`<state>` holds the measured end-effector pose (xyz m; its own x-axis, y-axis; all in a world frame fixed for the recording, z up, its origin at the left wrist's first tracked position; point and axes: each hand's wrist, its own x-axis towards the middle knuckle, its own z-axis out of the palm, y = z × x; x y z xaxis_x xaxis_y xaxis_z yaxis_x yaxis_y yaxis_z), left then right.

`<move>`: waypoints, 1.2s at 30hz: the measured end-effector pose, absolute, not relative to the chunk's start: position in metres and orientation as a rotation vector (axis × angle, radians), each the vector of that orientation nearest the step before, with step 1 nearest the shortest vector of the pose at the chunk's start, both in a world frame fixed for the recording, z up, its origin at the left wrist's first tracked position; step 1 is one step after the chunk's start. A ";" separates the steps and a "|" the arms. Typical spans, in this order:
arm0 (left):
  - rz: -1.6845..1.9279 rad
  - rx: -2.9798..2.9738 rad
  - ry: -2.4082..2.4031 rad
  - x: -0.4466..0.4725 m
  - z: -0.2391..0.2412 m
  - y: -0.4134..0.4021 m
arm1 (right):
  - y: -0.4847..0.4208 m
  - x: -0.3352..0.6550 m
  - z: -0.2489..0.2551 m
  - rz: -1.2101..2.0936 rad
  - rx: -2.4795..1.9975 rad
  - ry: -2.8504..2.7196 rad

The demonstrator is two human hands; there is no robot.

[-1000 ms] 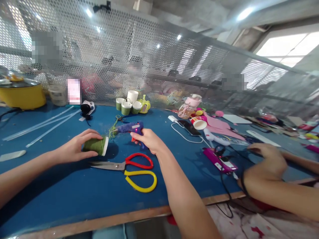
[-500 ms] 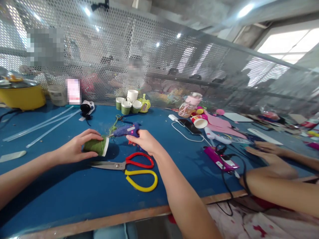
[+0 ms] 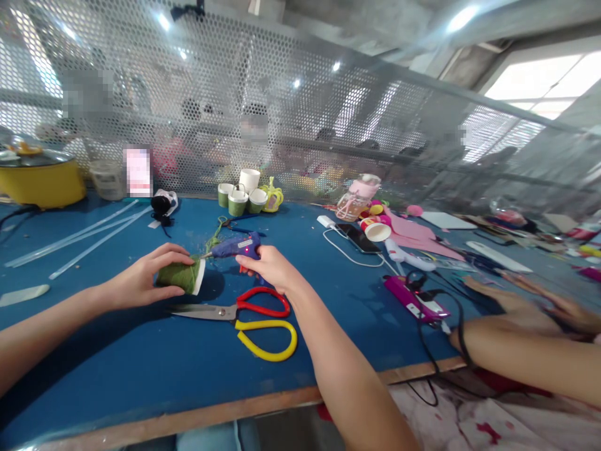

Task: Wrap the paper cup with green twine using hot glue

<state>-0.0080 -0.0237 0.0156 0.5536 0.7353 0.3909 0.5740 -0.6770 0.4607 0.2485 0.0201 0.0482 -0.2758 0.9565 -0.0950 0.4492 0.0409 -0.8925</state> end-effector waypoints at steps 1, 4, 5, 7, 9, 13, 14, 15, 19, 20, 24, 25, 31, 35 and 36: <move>0.825 2.513 1.087 -0.008 0.016 -0.024 | 0.020 0.249 0.048 1.211 -1.405 -1.774; 0.819 2.519 1.086 -0.008 0.016 -0.024 | 0.023 0.252 0.046 1.306 -1.339 -1.750; 0.814 2.520 1.086 -0.008 0.016 -0.024 | 0.024 0.253 0.045 1.340 -1.320 -1.725; 0.813 2.519 1.088 -0.008 0.016 -0.024 | 0.026 0.254 0.043 1.404 -1.306 -1.642; 0.816 2.516 1.089 -0.007 0.017 -0.024 | 0.028 0.256 0.042 1.469 -1.295 -1.556; 0.818 2.515 1.089 -0.007 0.017 -0.024 | 0.031 0.259 0.042 1.513 -1.265 -1.495; 0.819 2.517 1.087 -0.007 0.016 -0.024 | 0.031 0.258 0.042 1.495 -1.266 -1.506; 0.822 2.518 1.086 -0.008 0.016 -0.024 | 0.031 0.258 0.042 1.469 -1.271 -1.522; 0.835 2.520 1.078 -0.008 0.016 -0.023 | 0.029 0.252 0.040 1.369 -1.302 -1.599; 0.833 2.521 1.078 -0.008 0.016 -0.023 | 0.028 0.250 0.040 1.353 -1.315 -1.612; 0.824 2.519 1.084 -0.008 0.016 -0.023 | 0.027 0.245 0.038 1.339 -1.367 -1.627; 0.825 2.516 1.089 -0.008 0.016 -0.023 | 0.027 0.245 0.038 1.345 -1.373 -1.621; 0.814 2.510 1.093 -0.007 0.016 -0.024 | 0.026 0.247 0.039 1.388 -1.391 -1.613; 0.820 2.512 1.093 -0.007 0.016 -0.023 | 0.028 0.252 0.038 1.447 -1.370 -1.639; 0.825 2.509 1.094 -0.008 0.016 -0.023 | 0.029 0.254 0.039 1.475 -1.349 -1.631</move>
